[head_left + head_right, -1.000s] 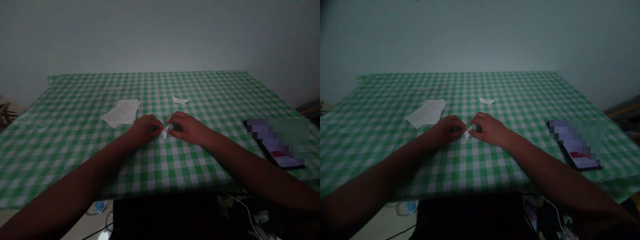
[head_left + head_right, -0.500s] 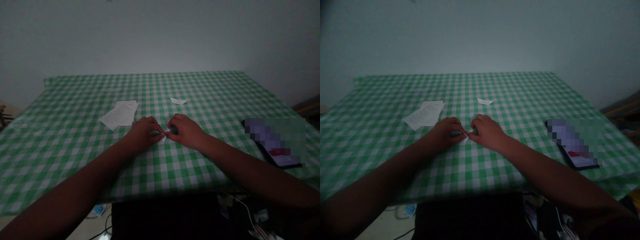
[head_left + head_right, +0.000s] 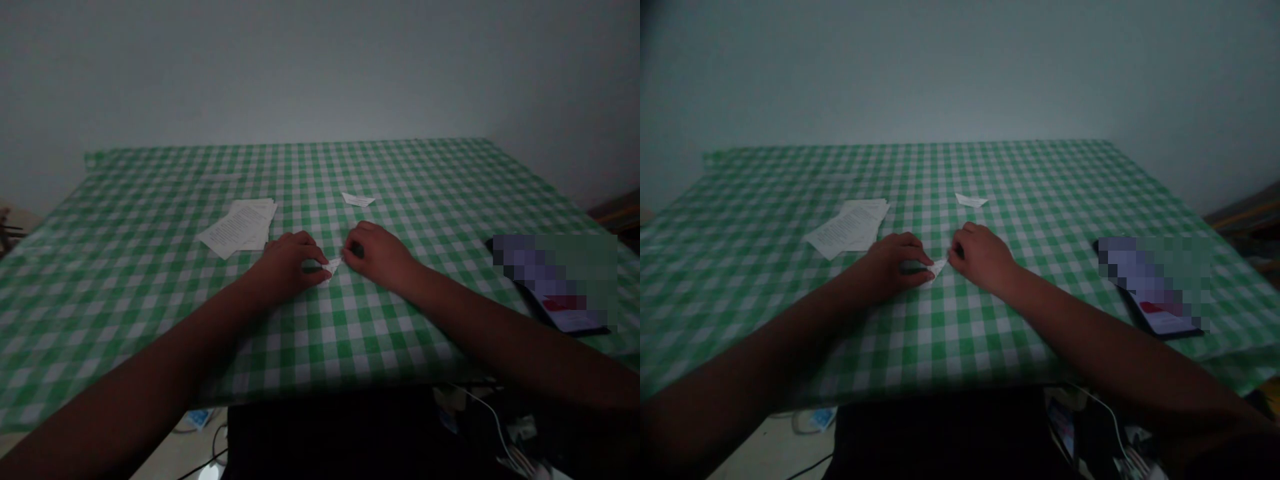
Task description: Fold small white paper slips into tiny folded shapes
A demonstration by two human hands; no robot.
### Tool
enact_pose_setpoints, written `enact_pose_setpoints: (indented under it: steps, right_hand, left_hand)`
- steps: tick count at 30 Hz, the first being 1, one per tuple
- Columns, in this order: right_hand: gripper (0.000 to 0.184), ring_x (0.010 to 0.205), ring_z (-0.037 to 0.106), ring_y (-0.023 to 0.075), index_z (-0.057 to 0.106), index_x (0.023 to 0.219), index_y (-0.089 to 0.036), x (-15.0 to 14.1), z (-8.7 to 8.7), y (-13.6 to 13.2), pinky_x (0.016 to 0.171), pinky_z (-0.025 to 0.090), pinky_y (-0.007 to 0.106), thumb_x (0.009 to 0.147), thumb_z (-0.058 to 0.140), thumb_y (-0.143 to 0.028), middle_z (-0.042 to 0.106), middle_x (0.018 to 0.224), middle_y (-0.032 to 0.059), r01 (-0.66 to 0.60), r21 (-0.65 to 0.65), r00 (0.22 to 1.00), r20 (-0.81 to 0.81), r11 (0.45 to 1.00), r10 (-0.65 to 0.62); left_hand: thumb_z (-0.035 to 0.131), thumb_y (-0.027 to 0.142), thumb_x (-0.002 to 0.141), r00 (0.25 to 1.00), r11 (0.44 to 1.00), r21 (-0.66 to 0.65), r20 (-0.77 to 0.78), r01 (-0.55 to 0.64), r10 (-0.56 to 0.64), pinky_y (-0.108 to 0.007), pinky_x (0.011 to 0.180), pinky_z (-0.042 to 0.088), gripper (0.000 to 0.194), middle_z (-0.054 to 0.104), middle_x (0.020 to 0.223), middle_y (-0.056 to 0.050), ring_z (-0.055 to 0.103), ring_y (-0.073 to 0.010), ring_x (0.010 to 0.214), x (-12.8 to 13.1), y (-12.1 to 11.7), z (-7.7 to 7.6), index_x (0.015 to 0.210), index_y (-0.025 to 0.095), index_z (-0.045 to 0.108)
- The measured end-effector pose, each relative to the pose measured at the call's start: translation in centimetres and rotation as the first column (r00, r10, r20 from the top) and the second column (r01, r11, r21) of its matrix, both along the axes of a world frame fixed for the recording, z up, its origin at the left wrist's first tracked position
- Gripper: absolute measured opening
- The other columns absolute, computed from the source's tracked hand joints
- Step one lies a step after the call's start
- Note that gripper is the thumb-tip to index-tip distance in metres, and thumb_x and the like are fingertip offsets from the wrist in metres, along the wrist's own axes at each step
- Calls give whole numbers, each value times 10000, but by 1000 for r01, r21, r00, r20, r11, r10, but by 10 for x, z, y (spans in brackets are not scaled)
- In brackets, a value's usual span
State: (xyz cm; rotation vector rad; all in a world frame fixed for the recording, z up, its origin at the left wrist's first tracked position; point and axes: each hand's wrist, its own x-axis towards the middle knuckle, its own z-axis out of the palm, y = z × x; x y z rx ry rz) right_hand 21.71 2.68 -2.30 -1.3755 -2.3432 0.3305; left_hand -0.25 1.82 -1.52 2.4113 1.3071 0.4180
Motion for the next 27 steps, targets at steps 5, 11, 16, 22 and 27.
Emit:
enact_pose_setpoints:
  steps: [5,11,16,22,27]
  right_hand:
    - [54,814,564,189,607,826,-188,5,2,3,741,440,320,855,565,-206,594,841,52,-56,-8,998,-31,998,56]
    - [148,821,564,191,597,877,-194,-2,0,-8,726,440,317,799,664,-299,595,862,40,-75,11,996,-49,997,75]
    - [158,812,564,189,560,809,-208,-8,0,-11,715,435,317,779,682,-305,590,837,28,-52,6,998,-41,999,52]
    - [183,722,533,167,528,743,-212,-5,-1,-5,648,403,306,773,683,-303,569,785,16,24,0,999,-44,1000,-24]
    - [171,705,525,161,524,708,-208,-1,-1,2,635,394,300,771,670,-270,566,766,14,80,-14,996,-45,997,-80]
  left_hand:
    - [732,389,804,1000,1000,-4,-8,5,-5,-427,950,420,183,628,1060,-26,561,-240,1042,1,-1,2,959,293,741]
    - [730,379,797,1000,1000,-4,-27,0,0,-410,921,431,192,626,1076,-28,564,-242,1035,1,-3,5,968,292,742]
    - [725,377,795,999,1000,0,-31,-17,17,-423,927,422,186,624,1088,-29,562,-245,1041,1,-4,4,964,301,742]
    - [730,389,797,999,1000,-12,-34,-9,9,-429,928,427,189,627,1076,-33,560,-249,1039,2,-2,4,958,292,742]
    - [728,399,797,1000,1000,5,-8,-8,8,-436,944,422,189,624,1085,-32,561,-248,1042,1,-1,0,953,293,743]
